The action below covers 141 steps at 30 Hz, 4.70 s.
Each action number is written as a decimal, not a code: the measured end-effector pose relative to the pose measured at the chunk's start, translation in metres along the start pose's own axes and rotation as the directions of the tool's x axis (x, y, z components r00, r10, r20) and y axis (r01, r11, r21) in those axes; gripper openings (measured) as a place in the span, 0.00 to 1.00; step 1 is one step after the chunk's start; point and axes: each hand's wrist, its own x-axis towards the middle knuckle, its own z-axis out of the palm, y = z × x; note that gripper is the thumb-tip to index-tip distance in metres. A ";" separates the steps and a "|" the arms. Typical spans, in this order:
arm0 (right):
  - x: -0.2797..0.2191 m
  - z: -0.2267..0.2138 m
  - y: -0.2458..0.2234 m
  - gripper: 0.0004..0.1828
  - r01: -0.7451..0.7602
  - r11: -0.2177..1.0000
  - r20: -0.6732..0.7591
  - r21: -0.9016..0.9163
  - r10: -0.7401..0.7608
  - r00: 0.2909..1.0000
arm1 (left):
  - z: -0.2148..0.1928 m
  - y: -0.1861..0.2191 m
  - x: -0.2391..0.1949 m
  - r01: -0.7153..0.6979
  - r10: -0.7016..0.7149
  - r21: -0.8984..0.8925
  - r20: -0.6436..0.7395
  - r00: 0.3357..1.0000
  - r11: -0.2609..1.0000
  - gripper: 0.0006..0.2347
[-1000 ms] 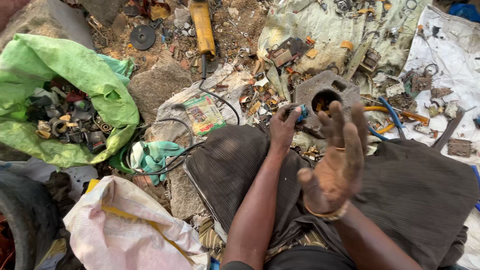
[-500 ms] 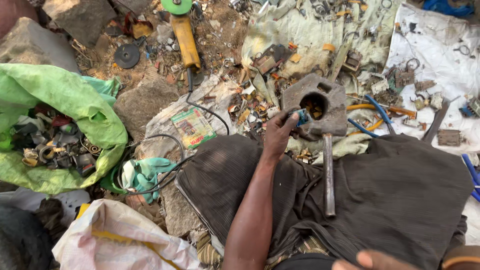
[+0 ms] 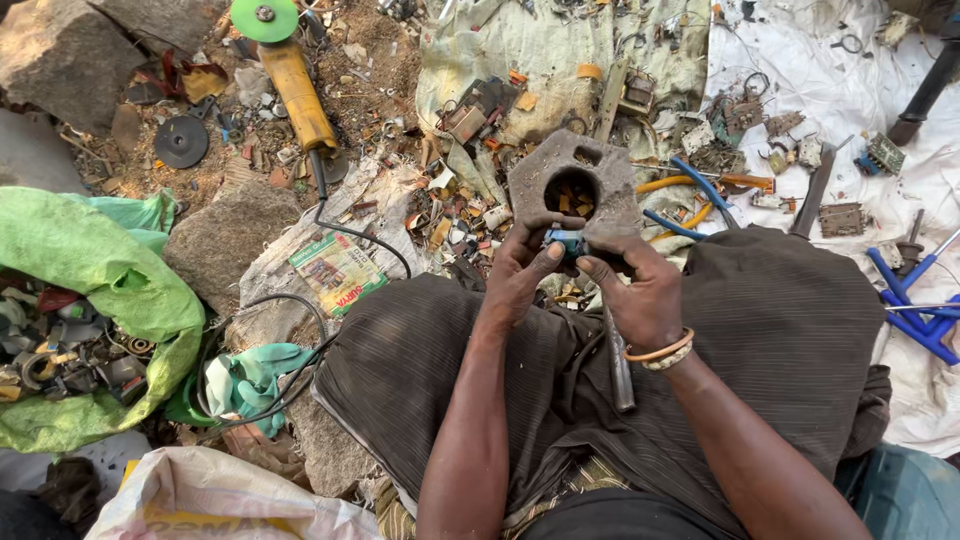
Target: The person sits on the ground and uses a hammer and pliers to disassemble a small electronic component, removing parts and separating wires.
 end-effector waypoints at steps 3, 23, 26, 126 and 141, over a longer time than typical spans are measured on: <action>0.002 -0.001 0.002 0.13 0.020 0.999 -0.051 -0.032 -0.021 0.998 | 0.002 0.009 0.001 0.028 -0.028 0.258 -0.004 1.000 0.966 0.23; -0.003 0.010 0.038 0.10 -0.326 0.889 -0.029 0.323 0.353 0.935 | -0.001 -0.036 0.002 -0.046 0.071 0.408 -0.045 0.996 0.912 0.18; -0.004 0.013 0.043 0.09 0.044 0.998 -0.189 -0.047 -0.052 0.981 | -0.007 -0.036 0.001 0.114 -0.007 0.512 -0.206 0.979 0.852 0.17; -0.008 0.152 0.185 0.18 -0.794 -0.058 0.560 0.605 0.740 0.373 | -0.052 0.000 0.011 -0.308 0.062 -0.211 -0.728 0.683 0.928 0.09; -0.001 0.044 0.105 0.13 -0.681 0.011 0.591 0.732 0.486 0.644 | -0.059 0.025 0.001 -0.361 0.073 -0.208 -0.772 0.631 0.909 0.14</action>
